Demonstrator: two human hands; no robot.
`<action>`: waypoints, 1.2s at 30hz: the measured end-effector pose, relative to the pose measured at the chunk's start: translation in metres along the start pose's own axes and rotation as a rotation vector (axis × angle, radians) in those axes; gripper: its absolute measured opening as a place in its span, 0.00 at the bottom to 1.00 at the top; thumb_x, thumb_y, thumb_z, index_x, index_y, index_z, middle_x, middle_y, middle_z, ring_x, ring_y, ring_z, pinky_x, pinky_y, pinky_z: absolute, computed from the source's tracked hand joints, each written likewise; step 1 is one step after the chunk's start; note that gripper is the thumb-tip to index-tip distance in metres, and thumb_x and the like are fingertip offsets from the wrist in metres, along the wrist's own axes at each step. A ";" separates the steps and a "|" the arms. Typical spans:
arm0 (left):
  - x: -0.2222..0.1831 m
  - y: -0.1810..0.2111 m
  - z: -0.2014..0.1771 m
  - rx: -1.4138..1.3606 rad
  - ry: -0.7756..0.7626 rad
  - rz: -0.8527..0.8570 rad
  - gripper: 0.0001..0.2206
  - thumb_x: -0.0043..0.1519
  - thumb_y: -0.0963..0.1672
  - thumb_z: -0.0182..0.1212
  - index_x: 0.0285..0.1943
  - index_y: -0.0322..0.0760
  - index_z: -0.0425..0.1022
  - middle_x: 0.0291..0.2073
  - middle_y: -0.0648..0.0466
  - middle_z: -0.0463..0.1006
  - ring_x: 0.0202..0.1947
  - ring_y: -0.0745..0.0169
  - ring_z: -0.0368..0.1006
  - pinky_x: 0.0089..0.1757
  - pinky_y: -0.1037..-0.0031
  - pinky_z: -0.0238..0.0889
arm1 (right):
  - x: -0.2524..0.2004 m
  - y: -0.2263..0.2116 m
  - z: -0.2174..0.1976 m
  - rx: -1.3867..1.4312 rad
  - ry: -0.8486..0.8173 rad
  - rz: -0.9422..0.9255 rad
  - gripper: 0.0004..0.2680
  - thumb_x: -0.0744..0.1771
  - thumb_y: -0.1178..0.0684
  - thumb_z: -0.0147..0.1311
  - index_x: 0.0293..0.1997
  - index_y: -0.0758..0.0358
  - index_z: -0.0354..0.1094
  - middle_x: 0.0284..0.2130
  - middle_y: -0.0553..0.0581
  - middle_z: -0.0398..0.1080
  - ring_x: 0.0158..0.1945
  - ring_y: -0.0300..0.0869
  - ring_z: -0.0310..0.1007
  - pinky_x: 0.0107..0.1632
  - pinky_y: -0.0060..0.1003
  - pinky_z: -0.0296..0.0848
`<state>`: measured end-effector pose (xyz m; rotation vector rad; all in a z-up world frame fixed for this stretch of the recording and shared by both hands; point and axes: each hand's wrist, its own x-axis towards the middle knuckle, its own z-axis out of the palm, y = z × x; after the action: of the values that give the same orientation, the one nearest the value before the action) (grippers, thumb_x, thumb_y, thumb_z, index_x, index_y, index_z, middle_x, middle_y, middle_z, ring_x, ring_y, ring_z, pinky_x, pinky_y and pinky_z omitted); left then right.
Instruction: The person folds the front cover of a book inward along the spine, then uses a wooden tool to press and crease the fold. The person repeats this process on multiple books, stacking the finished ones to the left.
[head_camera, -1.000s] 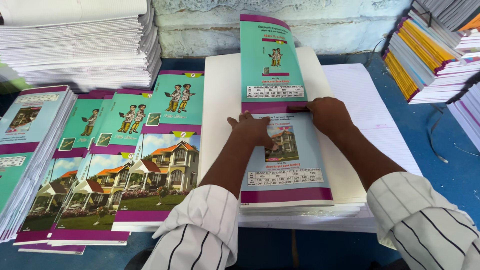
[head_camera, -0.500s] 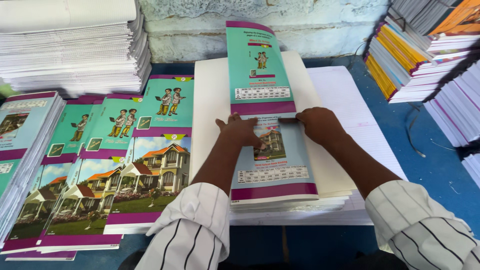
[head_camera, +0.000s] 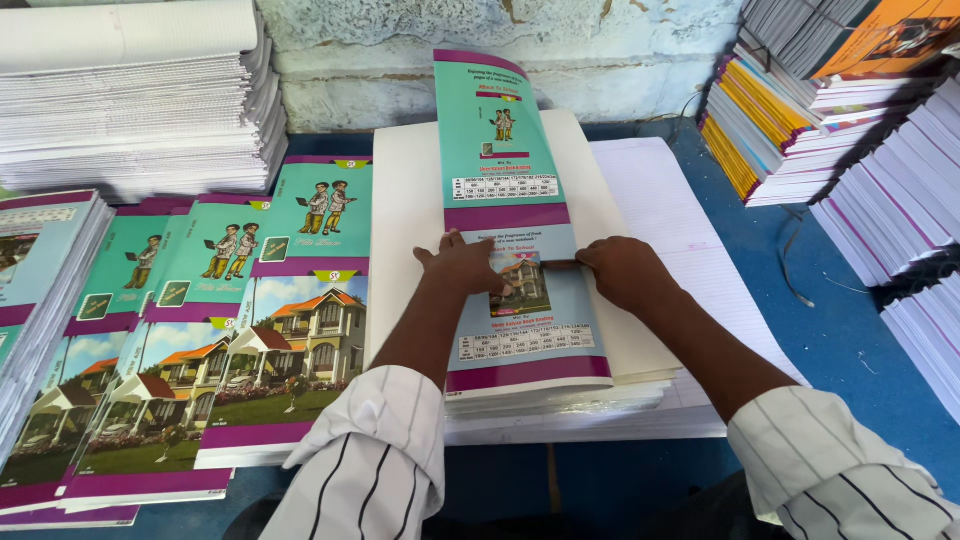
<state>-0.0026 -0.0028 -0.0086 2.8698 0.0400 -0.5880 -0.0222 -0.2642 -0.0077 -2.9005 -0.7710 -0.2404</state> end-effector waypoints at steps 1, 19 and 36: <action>0.000 0.000 0.001 0.003 0.002 0.000 0.49 0.44 0.58 0.75 0.79 0.66 0.54 0.79 0.40 0.43 0.80 0.46 0.34 0.64 0.26 0.27 | -0.002 -0.002 -0.001 -0.008 -0.012 -0.002 0.10 0.65 0.61 0.50 0.48 0.59 0.77 0.39 0.58 0.78 0.45 0.52 0.77 0.48 0.48 0.75; -0.007 0.008 0.004 0.042 0.037 -0.003 0.40 0.51 0.59 0.72 0.74 0.57 0.62 0.76 0.38 0.50 0.77 0.41 0.41 0.63 0.27 0.34 | -0.042 -0.019 -0.016 -0.039 -0.087 0.021 0.10 0.66 0.60 0.53 0.50 0.58 0.76 0.42 0.56 0.78 0.47 0.49 0.77 0.50 0.44 0.75; -0.005 0.002 0.030 0.023 0.184 0.196 0.20 0.56 0.55 0.70 0.55 0.53 0.81 0.50 0.48 0.80 0.58 0.42 0.73 0.54 0.52 0.68 | -0.044 -0.024 -0.017 -0.030 -0.051 0.053 0.11 0.67 0.60 0.52 0.52 0.58 0.76 0.46 0.55 0.78 0.49 0.48 0.77 0.52 0.43 0.75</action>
<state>-0.0184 -0.0110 -0.0333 2.8949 -0.2177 -0.2888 -0.0744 -0.2678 0.0030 -2.9614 -0.7033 -0.1739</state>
